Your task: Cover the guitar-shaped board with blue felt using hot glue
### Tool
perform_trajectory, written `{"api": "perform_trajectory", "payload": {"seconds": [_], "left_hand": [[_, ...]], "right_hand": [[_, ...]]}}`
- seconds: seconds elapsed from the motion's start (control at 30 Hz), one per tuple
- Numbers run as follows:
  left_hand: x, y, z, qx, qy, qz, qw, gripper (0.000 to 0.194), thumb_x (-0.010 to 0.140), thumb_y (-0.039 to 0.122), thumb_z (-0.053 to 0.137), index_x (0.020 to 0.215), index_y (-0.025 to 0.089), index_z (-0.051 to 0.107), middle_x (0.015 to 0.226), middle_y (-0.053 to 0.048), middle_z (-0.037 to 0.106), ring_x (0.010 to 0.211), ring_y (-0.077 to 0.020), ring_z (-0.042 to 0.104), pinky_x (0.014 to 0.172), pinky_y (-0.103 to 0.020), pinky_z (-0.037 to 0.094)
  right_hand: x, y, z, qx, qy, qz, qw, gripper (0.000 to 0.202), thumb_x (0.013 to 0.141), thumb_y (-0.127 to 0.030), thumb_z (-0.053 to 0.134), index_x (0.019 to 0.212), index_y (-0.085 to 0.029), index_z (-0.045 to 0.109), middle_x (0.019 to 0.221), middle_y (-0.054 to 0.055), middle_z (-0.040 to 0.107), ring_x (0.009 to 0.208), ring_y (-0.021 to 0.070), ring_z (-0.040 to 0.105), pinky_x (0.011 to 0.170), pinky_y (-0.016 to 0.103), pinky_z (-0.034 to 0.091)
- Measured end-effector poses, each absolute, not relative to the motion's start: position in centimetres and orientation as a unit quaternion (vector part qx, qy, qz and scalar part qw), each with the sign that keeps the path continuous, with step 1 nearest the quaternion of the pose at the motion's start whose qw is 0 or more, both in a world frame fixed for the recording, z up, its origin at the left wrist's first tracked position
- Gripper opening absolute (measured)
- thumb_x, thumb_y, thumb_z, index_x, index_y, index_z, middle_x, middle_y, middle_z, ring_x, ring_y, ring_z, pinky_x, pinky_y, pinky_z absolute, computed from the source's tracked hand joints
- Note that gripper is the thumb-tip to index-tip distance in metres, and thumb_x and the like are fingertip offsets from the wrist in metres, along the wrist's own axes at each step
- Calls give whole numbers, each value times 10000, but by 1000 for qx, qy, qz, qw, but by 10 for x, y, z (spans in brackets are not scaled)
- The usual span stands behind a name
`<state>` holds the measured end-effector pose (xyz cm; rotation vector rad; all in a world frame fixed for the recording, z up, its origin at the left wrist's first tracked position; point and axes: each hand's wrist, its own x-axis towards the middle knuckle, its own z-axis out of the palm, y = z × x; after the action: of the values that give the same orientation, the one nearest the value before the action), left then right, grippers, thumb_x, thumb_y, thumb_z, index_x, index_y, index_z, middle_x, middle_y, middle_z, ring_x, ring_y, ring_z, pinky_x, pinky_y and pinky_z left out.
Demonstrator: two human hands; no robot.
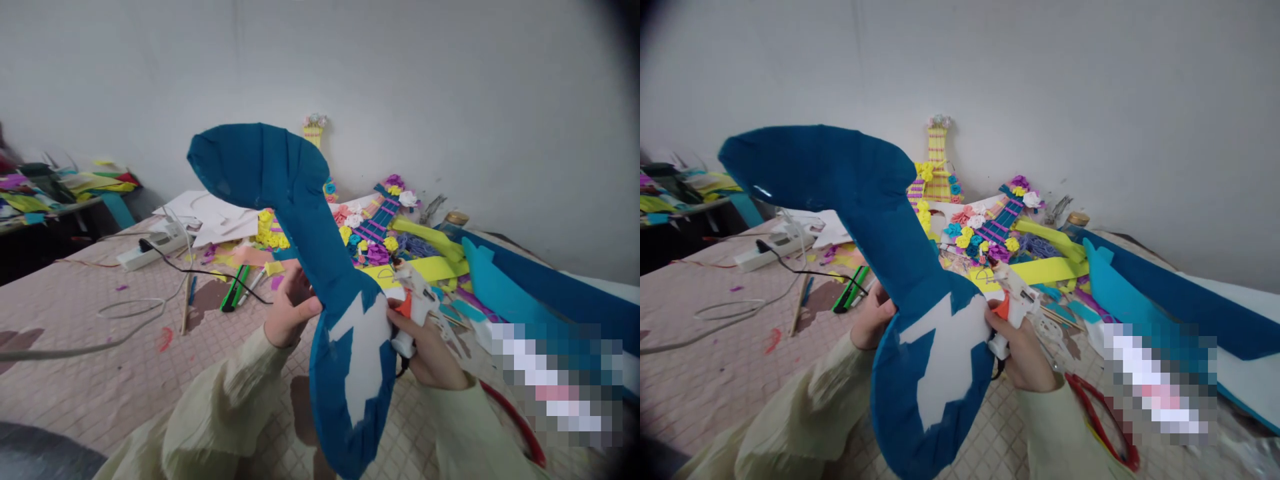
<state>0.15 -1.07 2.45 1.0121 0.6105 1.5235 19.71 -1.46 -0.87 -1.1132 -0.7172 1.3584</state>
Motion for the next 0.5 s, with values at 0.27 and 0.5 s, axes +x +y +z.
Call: {"api": "perform_trajectory", "payload": {"seconds": [0.27,0.5], "left_hand": [[6,-7,35,547,173,599,559,776,440,546,766,1112,232,538,1091,-77,593,1103,-308,492,884,-382,434],[0,1,43,629,161,607,458,690,383,557,779,928,185,579,909,-59,583,909,-234,537,811,-327,418]], "right_hand": [[197,-17,-13,-464,-335,637,517,322,554,-277,758,832,-169,639,670,-7,637,668,140,591,587,209,456],[194,-21,-2,-462,-346,677,456,306,558,-269,735,826,-162,636,686,7,664,642,151,615,578,220,476]]}}
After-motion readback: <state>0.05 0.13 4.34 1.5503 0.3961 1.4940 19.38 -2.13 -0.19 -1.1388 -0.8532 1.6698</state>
